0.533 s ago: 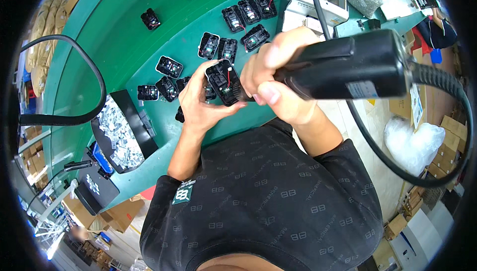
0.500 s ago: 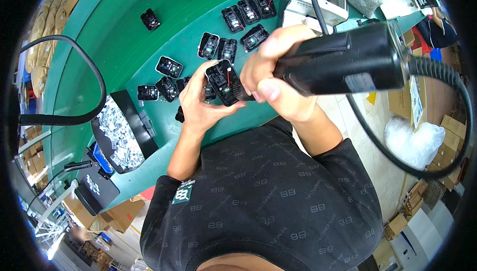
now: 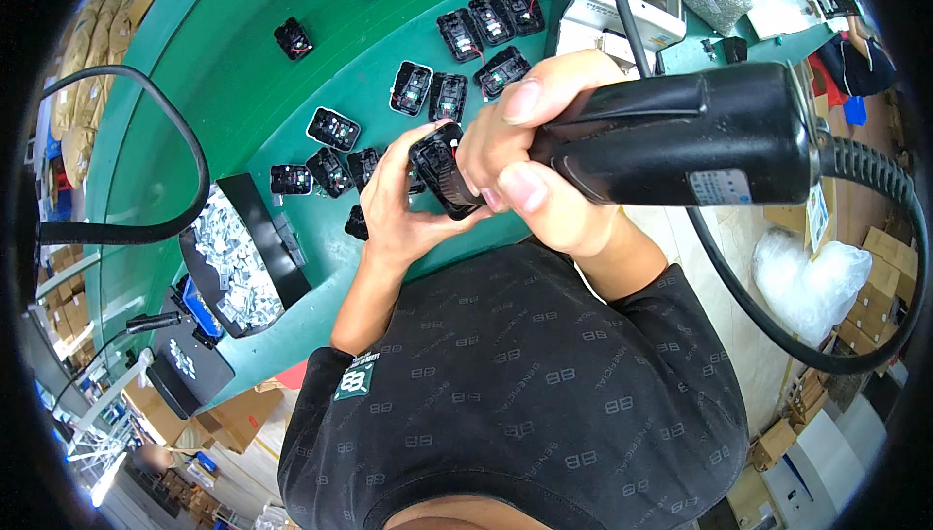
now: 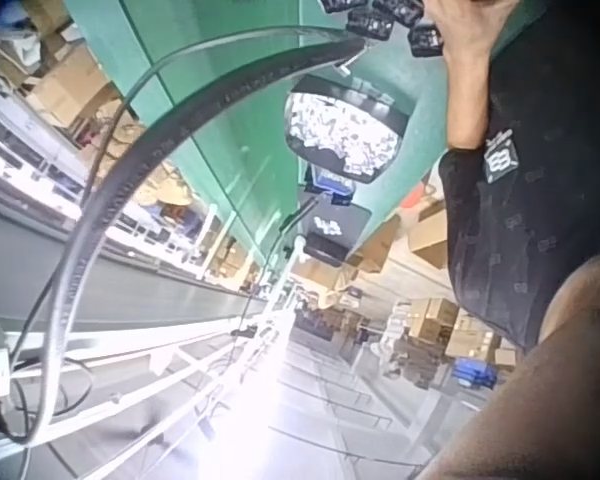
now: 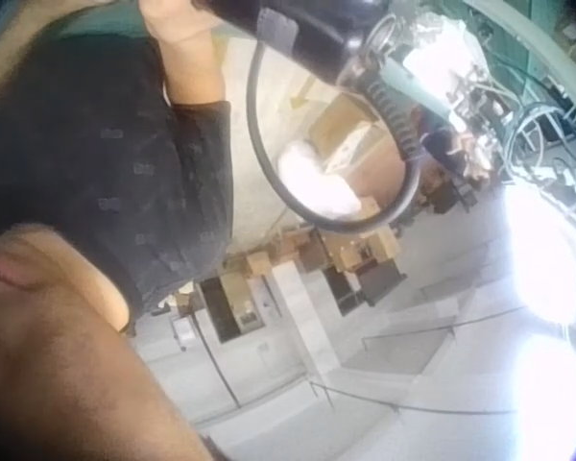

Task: The person assembles electronic components by securing a circuit board into an electronic housing with screws using an electric screwdriver.

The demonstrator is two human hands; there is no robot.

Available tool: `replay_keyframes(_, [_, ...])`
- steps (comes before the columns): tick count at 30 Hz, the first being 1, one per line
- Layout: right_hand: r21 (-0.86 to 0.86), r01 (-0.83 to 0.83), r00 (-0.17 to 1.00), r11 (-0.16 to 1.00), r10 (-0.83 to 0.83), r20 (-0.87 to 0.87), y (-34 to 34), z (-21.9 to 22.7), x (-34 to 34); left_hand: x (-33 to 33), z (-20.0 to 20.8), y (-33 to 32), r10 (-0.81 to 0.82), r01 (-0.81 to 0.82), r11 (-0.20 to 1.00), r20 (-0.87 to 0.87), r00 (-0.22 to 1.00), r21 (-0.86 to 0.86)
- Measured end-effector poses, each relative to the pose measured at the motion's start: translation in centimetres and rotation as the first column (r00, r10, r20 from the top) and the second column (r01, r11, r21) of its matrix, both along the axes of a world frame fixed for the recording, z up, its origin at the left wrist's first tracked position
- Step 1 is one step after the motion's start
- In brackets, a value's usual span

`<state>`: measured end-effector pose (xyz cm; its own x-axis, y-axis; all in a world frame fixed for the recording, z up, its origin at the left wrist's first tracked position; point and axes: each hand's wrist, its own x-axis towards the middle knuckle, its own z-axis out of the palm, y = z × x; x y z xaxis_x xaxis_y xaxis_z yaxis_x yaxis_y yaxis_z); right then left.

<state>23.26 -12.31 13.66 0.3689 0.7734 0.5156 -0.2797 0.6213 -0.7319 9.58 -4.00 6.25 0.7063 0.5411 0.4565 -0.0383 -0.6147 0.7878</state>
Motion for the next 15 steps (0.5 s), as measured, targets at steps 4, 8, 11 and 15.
replay_keyframes(4, [0.028, -0.031, 0.999, 0.999, 0.03, 0.019, -0.02, 0.15, 0.18, -0.27, 0.35, 0.14, -0.002, 0.002, 1.0, -0.011, 1.0, -0.012])
replay_keyframes(8, [0.05, -0.034, 0.999, 0.998, 0.033, 0.023, -0.06, 0.08, 0.47, -0.3, 0.36, 0.17, -0.008, 0.008, 1.0, 0.013, 1.0, -0.008])
replay_keyframes(11, [0.064, -0.046, 0.999, 0.997, 0.044, 0.02, 0.04, -0.27, 0.66, -0.3, 0.36, 0.11, -0.016, 0.016, 1.0, 0.038, 0.999, 0.003])
replay_keyframes(15, [0.108, -0.073, 0.997, 0.991, 0.07, 0.031, -0.05, -0.26, 0.93, -0.25, 0.51, 0.17, -0.037, 0.036, 0.999, 0.057, 0.998, 0.013])
